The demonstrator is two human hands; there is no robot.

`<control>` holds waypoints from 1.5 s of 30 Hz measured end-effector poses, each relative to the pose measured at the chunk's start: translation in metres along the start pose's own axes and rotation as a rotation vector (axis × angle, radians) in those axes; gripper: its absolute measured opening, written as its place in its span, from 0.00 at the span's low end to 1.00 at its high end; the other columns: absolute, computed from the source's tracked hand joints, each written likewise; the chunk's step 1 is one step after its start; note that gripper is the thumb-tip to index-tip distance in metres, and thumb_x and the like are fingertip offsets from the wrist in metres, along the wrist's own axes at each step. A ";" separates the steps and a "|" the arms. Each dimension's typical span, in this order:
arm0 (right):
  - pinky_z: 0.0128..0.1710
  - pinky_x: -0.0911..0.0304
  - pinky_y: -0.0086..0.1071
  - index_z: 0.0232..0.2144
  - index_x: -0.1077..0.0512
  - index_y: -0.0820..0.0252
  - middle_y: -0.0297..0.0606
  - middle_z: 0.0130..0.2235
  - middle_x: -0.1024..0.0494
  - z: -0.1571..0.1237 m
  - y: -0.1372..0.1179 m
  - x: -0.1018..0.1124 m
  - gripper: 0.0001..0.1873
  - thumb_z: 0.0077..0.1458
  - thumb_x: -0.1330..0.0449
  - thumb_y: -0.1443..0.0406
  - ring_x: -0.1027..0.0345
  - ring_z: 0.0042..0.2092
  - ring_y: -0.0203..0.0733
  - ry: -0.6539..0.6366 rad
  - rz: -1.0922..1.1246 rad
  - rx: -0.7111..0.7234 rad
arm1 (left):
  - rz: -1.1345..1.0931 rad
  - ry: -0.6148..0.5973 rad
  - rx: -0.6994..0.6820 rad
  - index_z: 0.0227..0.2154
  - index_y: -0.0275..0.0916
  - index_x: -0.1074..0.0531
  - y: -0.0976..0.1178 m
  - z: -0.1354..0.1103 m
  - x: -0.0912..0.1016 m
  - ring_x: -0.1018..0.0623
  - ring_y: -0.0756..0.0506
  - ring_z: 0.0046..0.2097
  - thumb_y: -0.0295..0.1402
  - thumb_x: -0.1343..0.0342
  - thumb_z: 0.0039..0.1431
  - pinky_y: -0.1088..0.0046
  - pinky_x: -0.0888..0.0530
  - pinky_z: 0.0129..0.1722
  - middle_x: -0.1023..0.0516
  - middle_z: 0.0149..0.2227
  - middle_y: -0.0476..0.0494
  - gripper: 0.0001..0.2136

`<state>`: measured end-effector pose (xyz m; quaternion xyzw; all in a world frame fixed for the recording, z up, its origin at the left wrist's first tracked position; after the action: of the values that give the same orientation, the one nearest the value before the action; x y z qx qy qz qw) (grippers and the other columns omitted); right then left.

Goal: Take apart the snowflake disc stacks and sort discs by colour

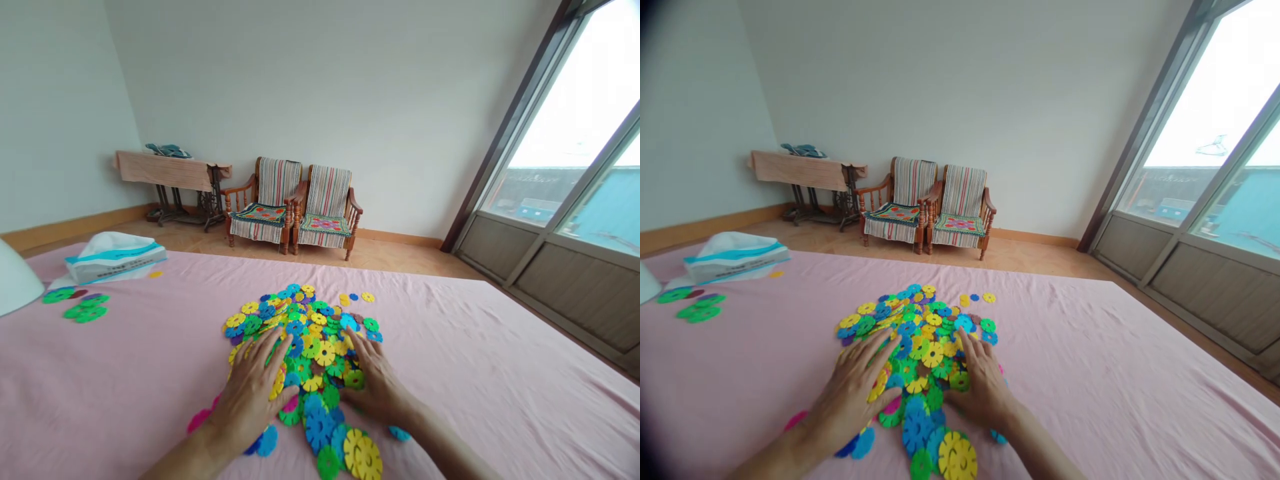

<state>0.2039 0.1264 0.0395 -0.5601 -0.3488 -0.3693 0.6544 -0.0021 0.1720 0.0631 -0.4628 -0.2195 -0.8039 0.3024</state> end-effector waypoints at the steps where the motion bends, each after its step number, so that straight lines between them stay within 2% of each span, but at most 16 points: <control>1: 0.63 0.57 0.51 0.68 0.63 0.55 0.47 0.65 0.46 0.003 -0.003 0.001 0.56 0.44 0.35 0.60 0.56 0.65 0.56 0.018 -0.004 -0.005 | -0.003 -0.029 0.043 0.63 0.43 0.45 -0.010 0.001 -0.001 0.39 0.33 0.62 0.45 0.39 0.52 0.53 0.38 0.57 0.40 0.64 0.36 0.37; 4: 0.63 0.58 0.51 0.68 0.66 0.59 0.49 0.65 0.47 0.007 -0.005 0.002 0.59 0.43 0.35 0.60 0.57 0.65 0.58 -0.048 -0.019 -0.044 | -0.028 -0.163 0.183 0.66 0.39 0.51 -0.040 0.002 -0.003 0.41 0.30 0.63 0.53 0.38 0.45 0.53 0.36 0.55 0.46 0.65 0.31 0.48; 6: 0.62 0.57 0.52 0.68 0.64 0.61 0.52 0.65 0.47 0.004 0.001 0.005 0.60 0.41 0.34 0.56 0.56 0.65 0.60 -0.104 -0.055 -0.098 | -0.042 -0.258 0.263 0.66 0.37 0.55 -0.055 0.001 -0.002 0.40 0.29 0.62 0.55 0.38 0.42 0.52 0.35 0.54 0.44 0.64 0.29 0.53; 9: 0.61 0.54 0.52 0.67 0.59 0.60 0.52 0.65 0.47 -0.004 0.012 0.015 0.57 0.42 0.35 0.54 0.54 0.64 0.61 -0.104 -0.115 -0.175 | -0.060 -0.362 0.324 0.67 0.37 0.56 -0.065 -0.002 -0.002 0.37 0.29 0.59 0.53 0.38 0.41 0.52 0.35 0.52 0.37 0.59 0.28 0.53; 11: 0.61 0.53 0.50 0.67 0.57 0.60 0.52 0.64 0.46 -0.006 0.014 0.016 0.54 0.43 0.36 0.56 0.53 0.64 0.59 -0.081 -0.115 -0.195 | -0.076 -0.387 0.341 0.67 0.37 0.56 -0.066 -0.002 -0.002 0.38 0.29 0.60 0.53 0.38 0.40 0.51 0.36 0.53 0.36 0.59 0.28 0.53; 15: 0.61 0.52 0.48 0.67 0.56 0.63 0.52 0.61 0.41 0.004 -0.002 0.005 0.53 0.41 0.36 0.62 0.54 0.64 0.58 -0.054 -0.028 -0.159 | -0.148 -0.367 0.314 0.66 0.39 0.55 -0.057 0.002 -0.006 0.42 0.29 0.62 0.53 0.37 0.39 0.51 0.40 0.56 0.41 0.62 0.30 0.53; 19: 0.61 0.51 0.49 0.66 0.57 0.67 0.54 0.59 0.37 0.022 -0.021 -0.006 0.55 0.38 0.38 0.68 0.48 0.62 0.58 -0.013 0.109 -0.095 | -0.258 -0.321 0.251 0.66 0.38 0.51 -0.043 0.013 -0.012 0.40 0.29 0.61 0.49 0.33 0.35 0.52 0.42 0.59 0.39 0.60 0.31 0.54; 22: 0.60 0.49 0.47 0.66 0.57 0.67 0.54 0.60 0.38 0.032 -0.028 -0.010 0.55 0.35 0.41 0.73 0.46 0.62 0.56 0.057 0.266 -0.058 | -0.381 -0.278 0.191 0.65 0.34 0.51 -0.031 0.026 -0.016 0.39 0.30 0.60 0.37 0.34 0.36 0.51 0.43 0.60 0.37 0.59 0.29 0.52; 26: 0.59 0.44 0.47 0.65 0.52 0.58 0.45 0.58 0.33 0.043 -0.024 -0.011 0.50 0.38 0.43 0.72 0.43 0.61 0.54 0.153 0.487 -0.116 | -0.467 -0.253 0.137 0.66 0.36 0.54 -0.018 0.042 -0.025 0.38 0.33 0.61 0.23 0.41 0.35 0.54 0.42 0.60 0.38 0.61 0.31 0.50; 30: 0.47 0.32 0.45 0.60 0.44 0.51 0.39 0.50 0.25 0.051 -0.030 -0.021 0.44 0.37 0.40 0.68 0.31 0.51 0.53 0.088 0.995 -0.177 | -0.557 -0.238 0.123 0.66 0.37 0.57 -0.007 0.055 -0.028 0.39 0.33 0.62 0.28 0.36 0.36 0.55 0.40 0.60 0.40 0.63 0.31 0.52; 32: 0.42 0.29 0.42 0.57 0.41 0.52 0.38 0.46 0.24 0.054 -0.039 -0.025 0.42 0.35 0.39 0.67 0.27 0.45 0.51 0.012 1.246 -0.191 | -0.615 -0.237 0.122 0.65 0.34 0.54 -0.003 0.062 -0.026 0.38 0.34 0.62 0.33 0.34 0.38 0.59 0.39 0.61 0.40 0.63 0.31 0.51; 34: 0.38 0.29 0.39 0.55 0.39 0.53 0.37 0.44 0.23 0.056 -0.046 -0.024 0.41 0.34 0.37 0.68 0.26 0.42 0.49 -0.035 1.367 -0.203 | -0.668 -0.235 0.125 0.64 0.35 0.49 -0.002 0.068 -0.023 0.35 0.37 0.61 0.33 0.34 0.40 0.64 0.36 0.60 0.39 0.63 0.33 0.47; 37: 0.38 0.29 0.37 0.58 0.42 0.51 0.38 0.48 0.24 0.061 -0.052 -0.013 0.45 0.34 0.37 0.68 0.27 0.43 0.48 -0.037 1.400 -0.203 | -0.705 -0.214 0.160 0.63 0.38 0.45 -0.010 0.075 -0.020 0.34 0.39 0.61 0.28 0.39 0.45 0.65 0.34 0.58 0.36 0.62 0.37 0.39; 40: 0.42 0.30 0.38 0.62 0.47 0.50 0.43 0.59 0.34 0.066 -0.055 0.003 0.47 0.39 0.37 0.67 0.28 0.46 0.47 -0.017 1.328 -0.220 | -0.674 -0.199 0.228 0.62 0.36 0.43 -0.025 0.076 -0.019 0.34 0.38 0.61 0.27 0.42 0.47 0.61 0.35 0.59 0.35 0.61 0.35 0.36; 43: 0.48 0.33 0.40 0.62 0.45 0.49 0.44 0.66 0.47 0.071 -0.063 0.016 0.42 0.45 0.36 0.64 0.33 0.53 0.47 -0.074 1.221 -0.182 | -0.604 -0.213 0.275 0.61 0.33 0.42 -0.038 0.073 -0.016 0.32 0.35 0.60 0.29 0.40 0.46 0.59 0.35 0.58 0.33 0.59 0.33 0.36; 45: 0.50 0.34 0.40 0.60 0.41 0.49 0.43 0.66 0.45 0.074 -0.068 0.023 0.37 0.48 0.36 0.61 0.37 0.57 0.48 -0.130 1.170 -0.096 | -0.544 -0.210 0.295 0.61 0.34 0.41 -0.047 0.069 -0.011 0.33 0.35 0.60 0.29 0.41 0.46 0.59 0.36 0.58 0.33 0.60 0.34 0.35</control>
<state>0.1522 0.1904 0.1018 -0.7098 -0.0043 0.0728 0.7006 0.0122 0.2525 0.0833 -0.4187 -0.4793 -0.7626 0.1158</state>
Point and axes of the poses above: each hand's wrist, its own z-axis towards the middle knuckle, its own x-axis out of the back of the hand, y = z × x, the point moved 9 cm from there along z, towards the middle knuckle
